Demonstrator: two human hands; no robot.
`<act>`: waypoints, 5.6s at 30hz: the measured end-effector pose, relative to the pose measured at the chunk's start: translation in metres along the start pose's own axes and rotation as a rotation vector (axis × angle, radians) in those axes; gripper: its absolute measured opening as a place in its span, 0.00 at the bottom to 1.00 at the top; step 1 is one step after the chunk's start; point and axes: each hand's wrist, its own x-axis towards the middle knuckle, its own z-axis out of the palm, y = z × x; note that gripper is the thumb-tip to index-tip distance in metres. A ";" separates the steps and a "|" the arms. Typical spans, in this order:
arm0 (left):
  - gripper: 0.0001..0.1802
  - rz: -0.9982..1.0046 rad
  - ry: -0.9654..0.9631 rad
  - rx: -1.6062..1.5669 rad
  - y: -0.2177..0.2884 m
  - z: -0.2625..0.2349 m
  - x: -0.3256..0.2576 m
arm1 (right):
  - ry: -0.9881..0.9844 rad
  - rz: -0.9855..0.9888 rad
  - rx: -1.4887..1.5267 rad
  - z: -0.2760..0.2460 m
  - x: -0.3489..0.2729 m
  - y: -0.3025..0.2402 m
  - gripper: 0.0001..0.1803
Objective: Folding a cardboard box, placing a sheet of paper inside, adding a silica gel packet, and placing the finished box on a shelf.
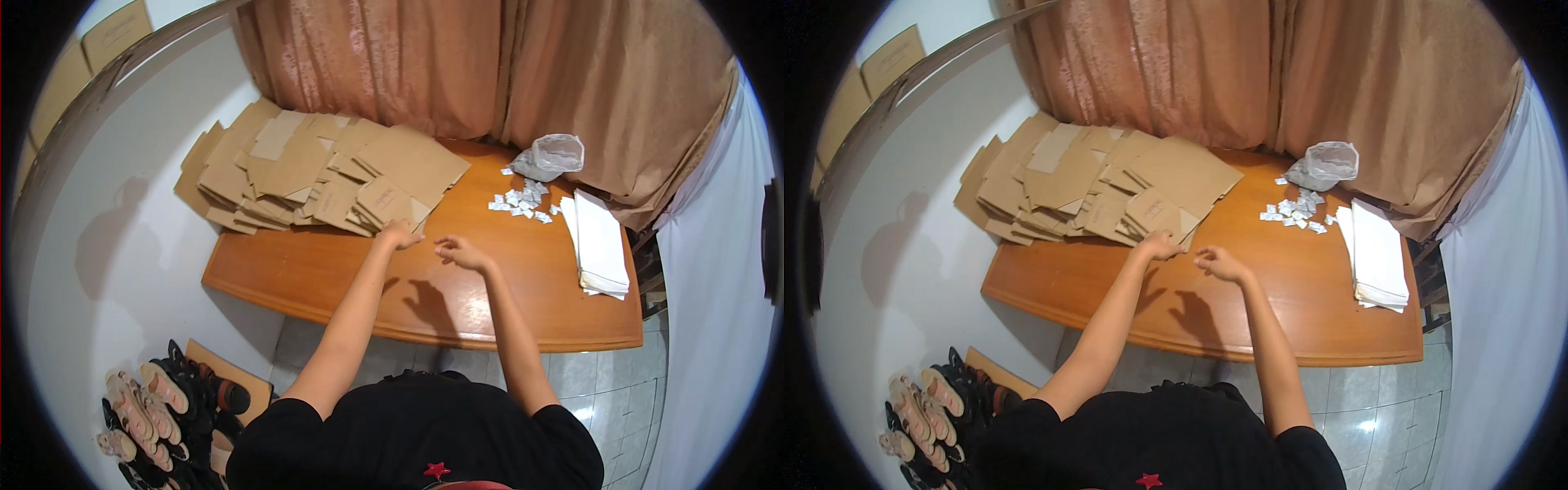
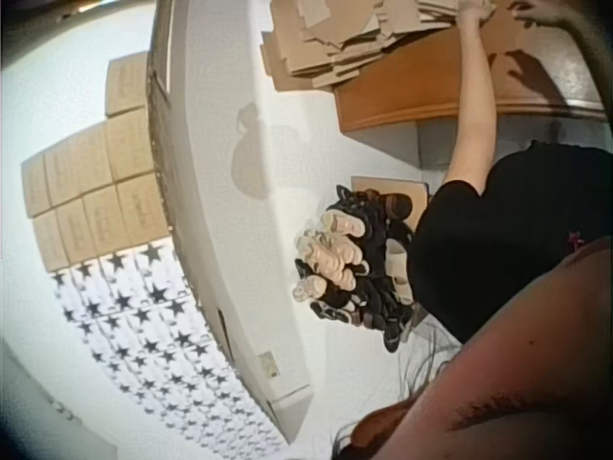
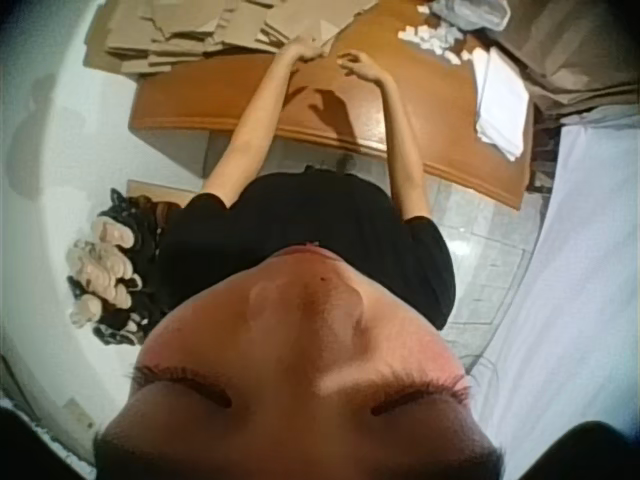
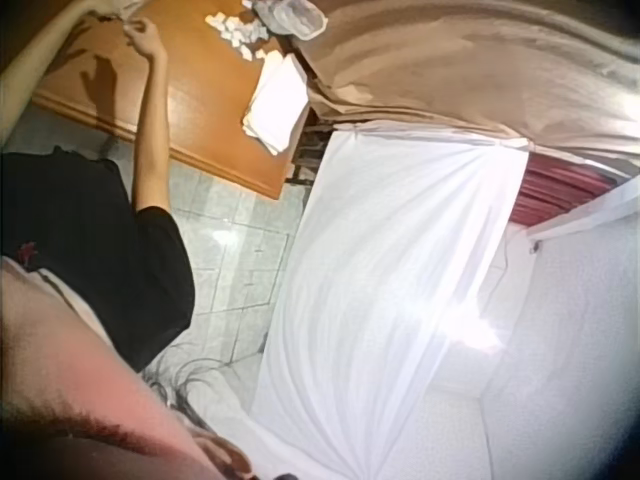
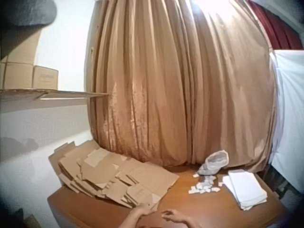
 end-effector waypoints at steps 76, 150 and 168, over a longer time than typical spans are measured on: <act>0.14 0.357 0.901 -0.634 0.080 0.134 -0.039 | 1.270 0.010 -0.156 -0.171 -0.195 0.199 0.15; 0.31 -0.013 0.787 0.008 0.111 0.147 -0.054 | 0.875 0.254 -0.588 -0.143 -0.151 0.139 0.51; 0.28 0.317 0.404 -0.687 0.129 0.127 -0.063 | 0.710 0.430 -0.545 -0.145 -0.148 0.136 0.61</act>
